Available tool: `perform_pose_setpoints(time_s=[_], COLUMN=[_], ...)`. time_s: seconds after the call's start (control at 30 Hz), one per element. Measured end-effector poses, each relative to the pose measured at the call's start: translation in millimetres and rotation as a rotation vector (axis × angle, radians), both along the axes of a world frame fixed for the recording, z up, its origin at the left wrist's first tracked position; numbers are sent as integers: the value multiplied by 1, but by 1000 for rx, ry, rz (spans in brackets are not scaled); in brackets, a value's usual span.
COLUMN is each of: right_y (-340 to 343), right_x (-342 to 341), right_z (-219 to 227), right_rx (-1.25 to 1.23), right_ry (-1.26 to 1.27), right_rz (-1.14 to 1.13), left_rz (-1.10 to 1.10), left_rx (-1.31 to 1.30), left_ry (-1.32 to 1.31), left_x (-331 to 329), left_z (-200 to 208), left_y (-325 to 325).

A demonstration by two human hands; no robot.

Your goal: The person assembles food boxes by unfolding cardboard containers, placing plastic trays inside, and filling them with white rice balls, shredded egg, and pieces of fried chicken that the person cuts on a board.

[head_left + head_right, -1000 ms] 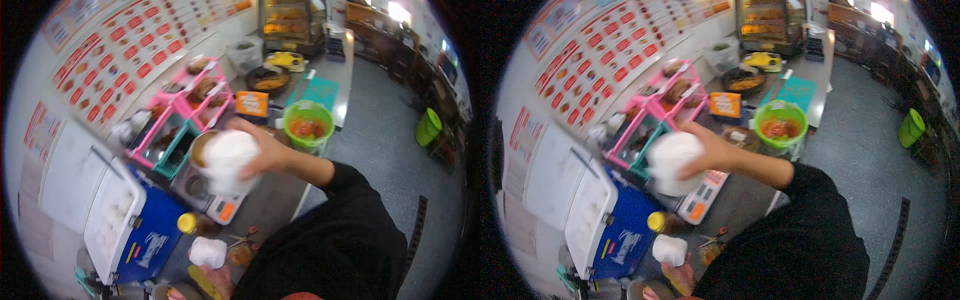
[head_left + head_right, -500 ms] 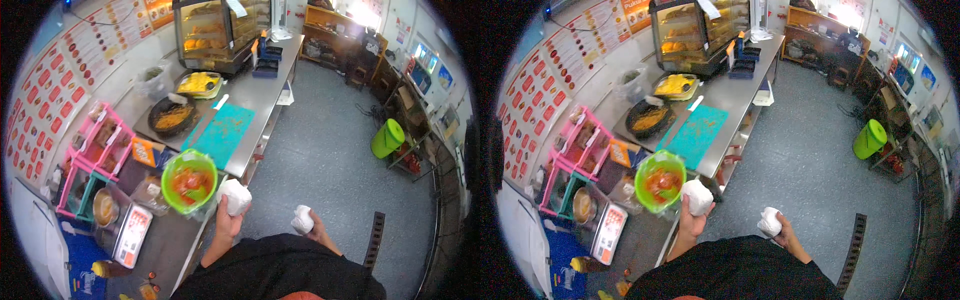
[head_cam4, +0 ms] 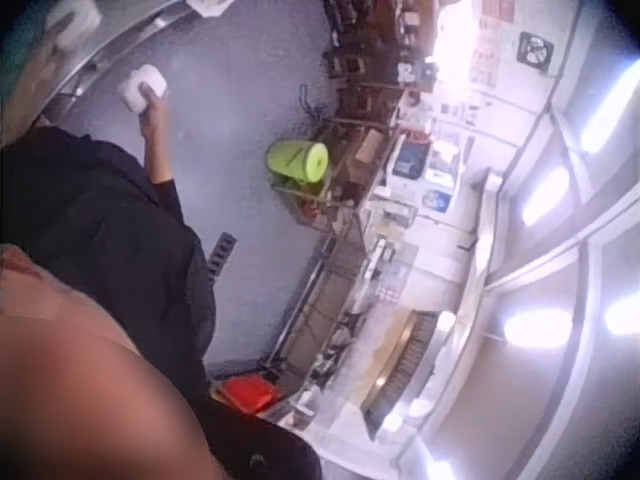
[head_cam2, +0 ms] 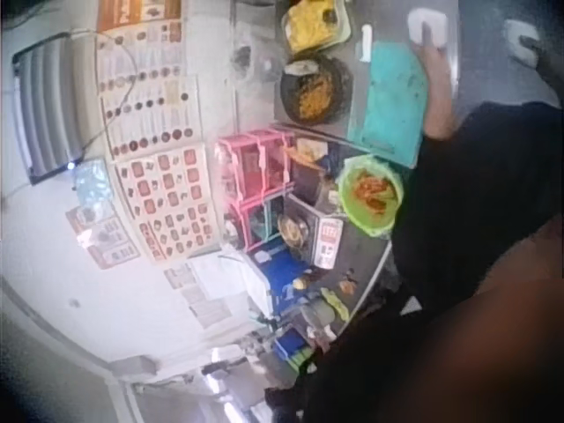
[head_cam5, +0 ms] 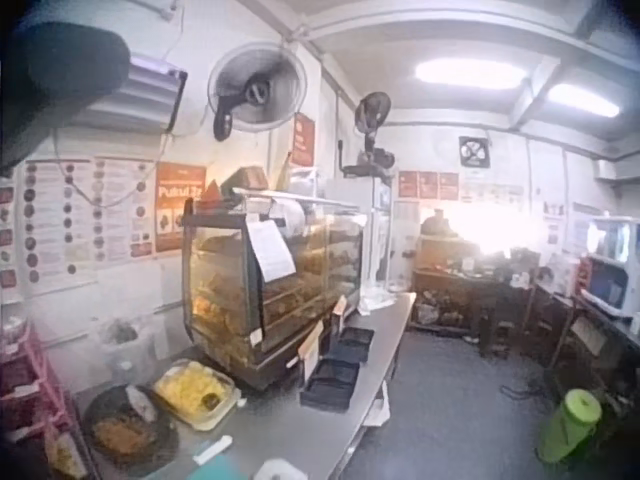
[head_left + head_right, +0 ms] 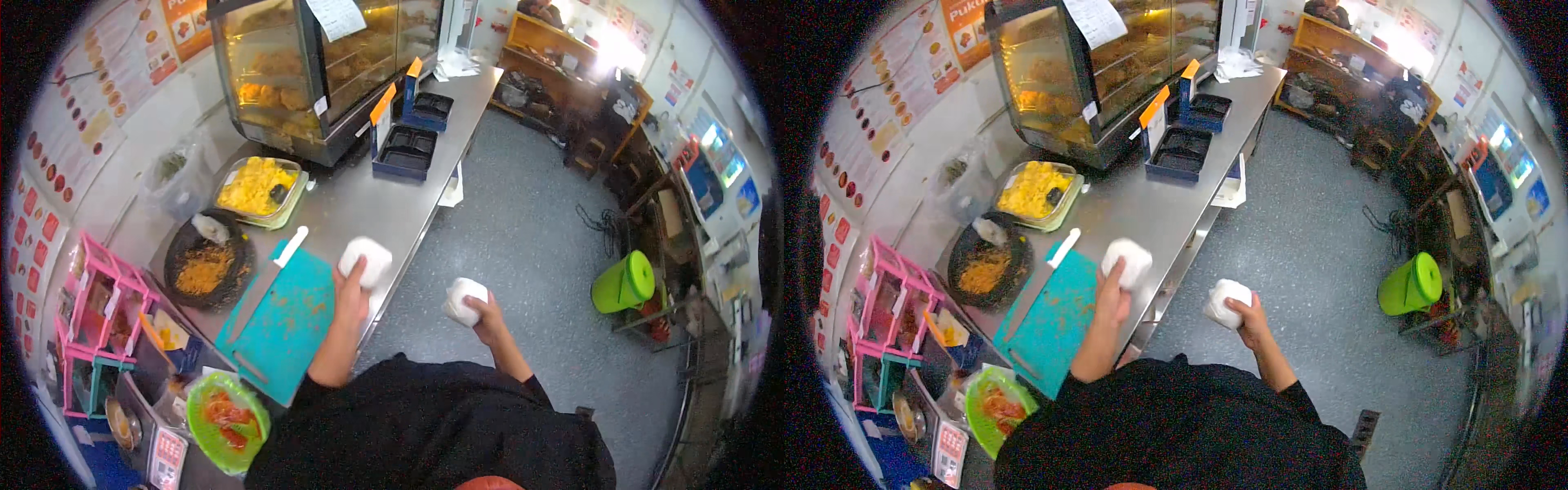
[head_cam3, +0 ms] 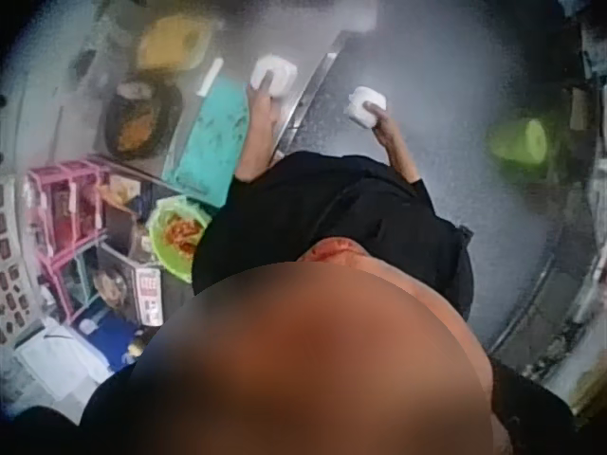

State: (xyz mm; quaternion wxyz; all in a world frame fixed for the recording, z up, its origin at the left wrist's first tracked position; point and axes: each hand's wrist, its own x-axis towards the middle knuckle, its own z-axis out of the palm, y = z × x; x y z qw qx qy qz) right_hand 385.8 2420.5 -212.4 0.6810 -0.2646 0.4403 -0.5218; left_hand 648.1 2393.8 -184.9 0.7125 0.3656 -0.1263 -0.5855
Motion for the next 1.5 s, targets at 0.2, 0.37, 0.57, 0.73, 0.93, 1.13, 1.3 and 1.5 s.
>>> perform_pose_setpoints(time_s=[0.2,0.37,0.57,0.73,0.93,1.13,1.3,1.5], right_y=[-163,-337,-618,-762,-810,-786,-761,-730], right_x=[-44,-66,-25,10,30,17,6,15], right_z=[1,23,35,-2,-44,-58,-36,-35], right_rx=[-113,-322,-798,-869,-629,-1497,-1583,-1581], right_ry=[319,526,881,885,1004,1218,1162,1182], right_rz=[-21,-2,57,485,1052,494,747,784], left_rz=[61,198,56,-31,173,197,195,-146], left_rx=[-45,191,532,777,819,700,546,557], left_ry=[-326,-457,-605,-1140,-1579,-1675,-1931,-1919], left_x=[-39,-69,-68,-98,-118,-122,-129,-118], left_z=[-9,-35,-97,-81,-61,-68,-72,-53], left_y=[-249,-384,-415,-426,-432,-427,-407,-374])
